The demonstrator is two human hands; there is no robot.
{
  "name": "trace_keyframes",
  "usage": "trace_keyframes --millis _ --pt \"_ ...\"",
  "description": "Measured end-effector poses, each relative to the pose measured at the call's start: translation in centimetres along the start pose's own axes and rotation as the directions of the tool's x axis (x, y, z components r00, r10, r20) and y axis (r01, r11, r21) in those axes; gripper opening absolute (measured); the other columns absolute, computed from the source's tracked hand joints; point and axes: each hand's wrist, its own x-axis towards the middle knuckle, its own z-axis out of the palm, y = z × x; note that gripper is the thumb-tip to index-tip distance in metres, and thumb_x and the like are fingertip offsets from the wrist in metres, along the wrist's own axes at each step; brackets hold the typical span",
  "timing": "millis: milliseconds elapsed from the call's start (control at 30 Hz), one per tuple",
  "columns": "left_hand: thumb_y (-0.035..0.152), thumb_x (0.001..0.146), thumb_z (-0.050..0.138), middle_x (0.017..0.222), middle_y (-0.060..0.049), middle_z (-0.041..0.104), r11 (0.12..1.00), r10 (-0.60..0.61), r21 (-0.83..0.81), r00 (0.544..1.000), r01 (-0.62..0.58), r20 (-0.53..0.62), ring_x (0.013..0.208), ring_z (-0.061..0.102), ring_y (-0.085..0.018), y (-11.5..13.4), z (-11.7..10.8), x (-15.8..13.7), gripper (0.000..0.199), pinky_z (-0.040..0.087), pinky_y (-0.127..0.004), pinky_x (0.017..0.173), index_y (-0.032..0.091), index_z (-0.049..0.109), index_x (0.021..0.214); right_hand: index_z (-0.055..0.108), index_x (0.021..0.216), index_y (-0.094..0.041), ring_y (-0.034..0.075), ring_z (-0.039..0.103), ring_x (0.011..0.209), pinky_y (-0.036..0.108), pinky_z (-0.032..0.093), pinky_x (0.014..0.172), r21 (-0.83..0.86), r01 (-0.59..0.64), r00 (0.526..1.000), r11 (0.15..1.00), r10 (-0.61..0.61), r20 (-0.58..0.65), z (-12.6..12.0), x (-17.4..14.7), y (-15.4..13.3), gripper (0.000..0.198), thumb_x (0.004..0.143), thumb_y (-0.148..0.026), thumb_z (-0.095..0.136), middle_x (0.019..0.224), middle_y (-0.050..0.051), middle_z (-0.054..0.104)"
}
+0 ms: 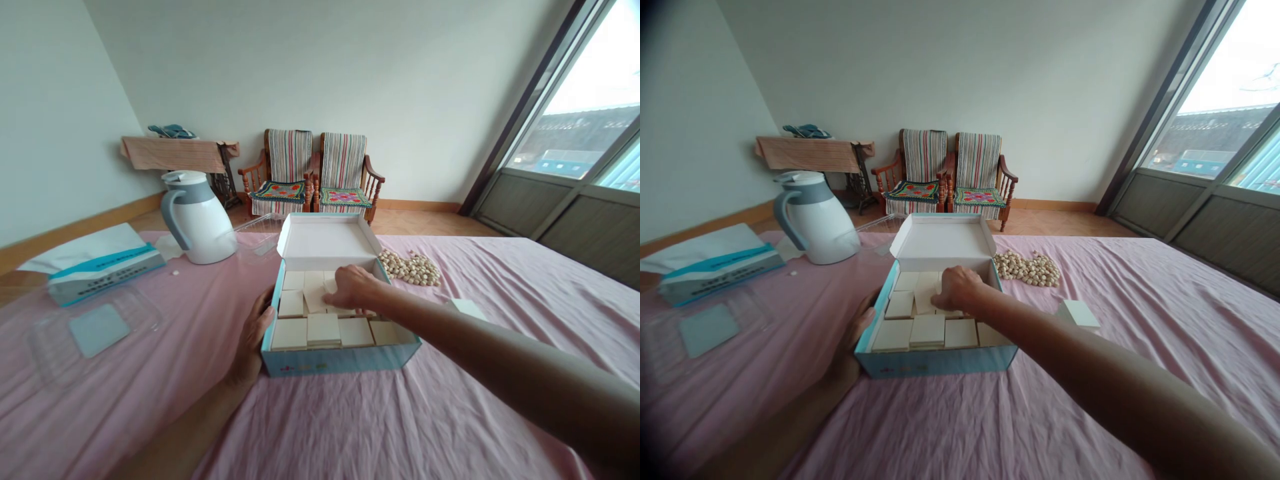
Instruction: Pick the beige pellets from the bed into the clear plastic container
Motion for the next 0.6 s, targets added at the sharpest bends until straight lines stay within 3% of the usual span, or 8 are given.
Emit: trace_keyframes --millis 233,467,600 --pt "0.052 0.082 0.045 0.124 -0.006 0.059 0.997 0.016 -0.082 0.997 -0.009 0.075 0.124 0.045 -0.029 -0.5 -0.1 0.1 0.055 0.037 -0.036 0.103 0.019 0.052 0.125 0.072 0.080 -0.005 0.021 0.065 0.050 0.027 0.051 0.050 0.102 -0.041 0.991 0.994 0.028 0.129 -0.2 -0.3 0.9 0.047 0.077 -0.047 0.051 0.061 0.015 0.069" --pt "0.045 0.087 0.042 0.137 -0.005 0.048 0.989 0.052 -0.147 0.990 -0.032 0.129 0.128 0.040 -0.027 -1.8 -0.2 0.2 0.053 0.032 -0.037 0.107 0.020 0.042 0.134 0.071 0.092 -0.006 0.024 0.069 0.067 0.027 0.053 0.063 0.011 -0.033 0.999 0.999 0.033 -0.006 0.5 -0.5 1.0 0.047 0.075 -0.047 0.054 0.070 0.016 0.071" --pt "0.045 0.088 0.042 0.138 -0.005 0.047 0.987 0.057 -0.156 0.989 -0.035 0.134 0.129 0.039 -0.026 -1.7 -0.1 0.1 0.052 0.032 -0.037 0.108 0.020 0.043 0.134 0.071 0.081 -0.004 0.020 0.066 0.052 0.026 0.052 0.052 0.134 -0.058 0.989 0.989 0.038 0.145 -0.1 -0.8 0.4 0.059 0.077 -0.057 0.046 0.063 0.016 0.070"
